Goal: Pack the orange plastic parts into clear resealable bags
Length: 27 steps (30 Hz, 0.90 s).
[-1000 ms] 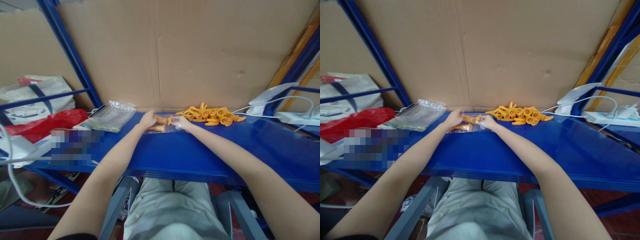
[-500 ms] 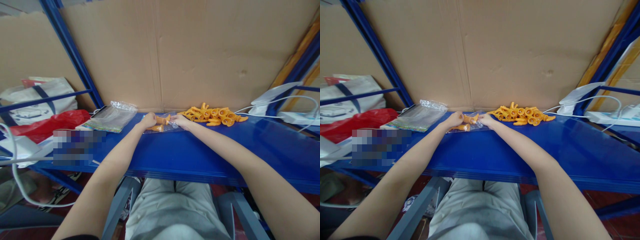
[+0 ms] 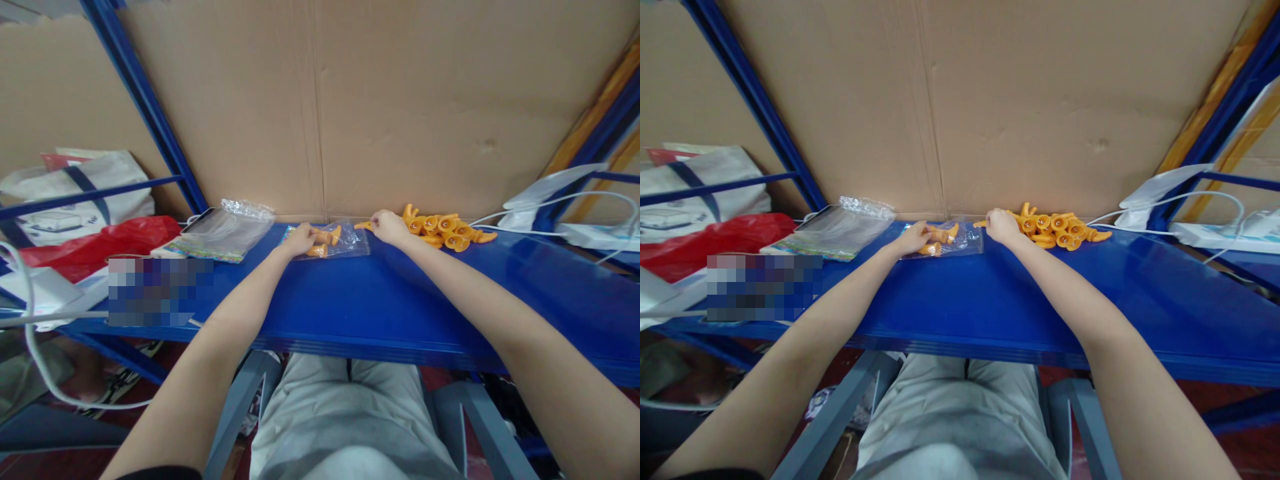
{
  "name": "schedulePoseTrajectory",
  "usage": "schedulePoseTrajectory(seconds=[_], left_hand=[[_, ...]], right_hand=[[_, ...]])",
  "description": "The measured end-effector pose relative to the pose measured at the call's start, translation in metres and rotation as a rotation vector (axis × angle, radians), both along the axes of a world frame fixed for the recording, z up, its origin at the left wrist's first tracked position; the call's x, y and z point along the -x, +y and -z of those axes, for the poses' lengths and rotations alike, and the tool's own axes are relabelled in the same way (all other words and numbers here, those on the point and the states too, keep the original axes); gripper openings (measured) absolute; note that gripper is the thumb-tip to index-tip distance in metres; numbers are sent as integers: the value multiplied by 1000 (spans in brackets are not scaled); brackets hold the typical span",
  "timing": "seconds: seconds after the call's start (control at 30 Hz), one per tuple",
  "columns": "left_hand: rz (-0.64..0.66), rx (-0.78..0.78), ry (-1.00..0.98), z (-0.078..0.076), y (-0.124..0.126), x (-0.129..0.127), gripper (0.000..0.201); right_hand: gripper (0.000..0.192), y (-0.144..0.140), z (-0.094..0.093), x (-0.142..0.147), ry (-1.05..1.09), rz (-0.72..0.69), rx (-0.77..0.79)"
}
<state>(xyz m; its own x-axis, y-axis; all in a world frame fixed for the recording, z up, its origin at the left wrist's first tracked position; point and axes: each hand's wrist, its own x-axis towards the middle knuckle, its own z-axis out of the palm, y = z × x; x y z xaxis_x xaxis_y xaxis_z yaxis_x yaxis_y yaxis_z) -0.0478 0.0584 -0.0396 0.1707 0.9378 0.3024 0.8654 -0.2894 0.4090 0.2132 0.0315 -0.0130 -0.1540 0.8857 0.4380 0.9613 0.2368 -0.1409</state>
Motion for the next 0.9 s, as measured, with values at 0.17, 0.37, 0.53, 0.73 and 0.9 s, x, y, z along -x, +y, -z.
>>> schedulePoseTrajectory(seconds=[0.17,0.37,0.53,0.73,0.9], left_hand=[[17,-22,-34,5,7,3,11],[16,-16,-8,5,9,4,14],[32,-23,4,4,8,4,14],[47,-31,-10,5,6,4,10],[29,-16,-11,3,3,4,9]], right_hand=[[35,-17,14,-21,-390,17,-17],[34,-18,18,-19,-338,15,-46],[40,-4,8,-27,44,-14,-143],[40,9,-15,-36,371,-116,-205],[41,8,-26,-30,557,-243,-203]])
